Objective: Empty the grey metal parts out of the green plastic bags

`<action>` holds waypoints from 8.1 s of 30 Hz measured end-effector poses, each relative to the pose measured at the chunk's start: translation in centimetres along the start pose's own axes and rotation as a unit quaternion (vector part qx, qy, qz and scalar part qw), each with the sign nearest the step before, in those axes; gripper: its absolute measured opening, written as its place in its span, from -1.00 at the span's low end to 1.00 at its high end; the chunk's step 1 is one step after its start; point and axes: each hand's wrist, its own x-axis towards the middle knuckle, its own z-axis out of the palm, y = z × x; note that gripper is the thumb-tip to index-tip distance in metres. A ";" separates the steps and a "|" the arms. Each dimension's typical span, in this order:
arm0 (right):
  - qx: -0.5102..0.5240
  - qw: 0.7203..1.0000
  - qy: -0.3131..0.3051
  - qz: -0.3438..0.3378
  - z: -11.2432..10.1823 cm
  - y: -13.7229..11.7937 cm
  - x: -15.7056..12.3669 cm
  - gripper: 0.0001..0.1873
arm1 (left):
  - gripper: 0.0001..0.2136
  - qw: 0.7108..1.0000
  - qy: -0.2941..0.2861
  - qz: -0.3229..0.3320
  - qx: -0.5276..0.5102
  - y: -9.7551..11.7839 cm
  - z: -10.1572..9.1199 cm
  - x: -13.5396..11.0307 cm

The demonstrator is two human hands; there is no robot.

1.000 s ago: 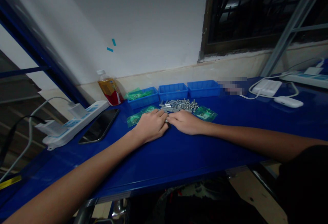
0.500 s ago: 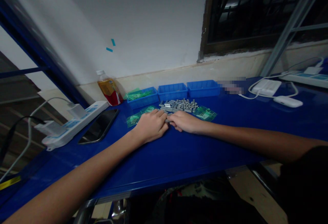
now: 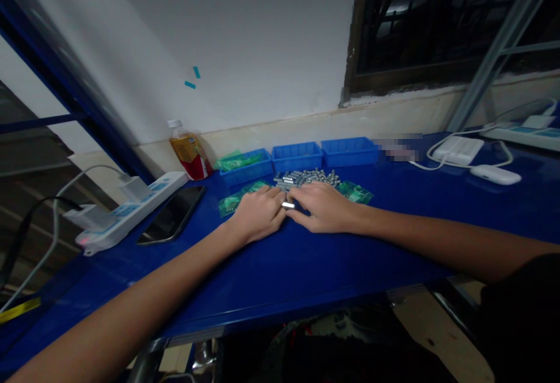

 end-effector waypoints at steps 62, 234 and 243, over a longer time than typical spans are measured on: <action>0.320 0.924 -0.097 0.185 0.5 -0.6 0.9 -0.72 | -0.76 0.998 0.008 0.022 0.054 0.7 -0.4 -0.1; -0.019 0.999 0.028 -0.026 -0.2 0.5 -0.1 -0.73 | -0.69 0.999 0.005 -0.039 0.026 0.9 -0.4 -0.3; -0.020 0.984 0.081 0.159 -0.8 6.2 1.1 -0.65 | -0.69 0.998 0.048 -0.051 0.006 0.7 0.2 -0.2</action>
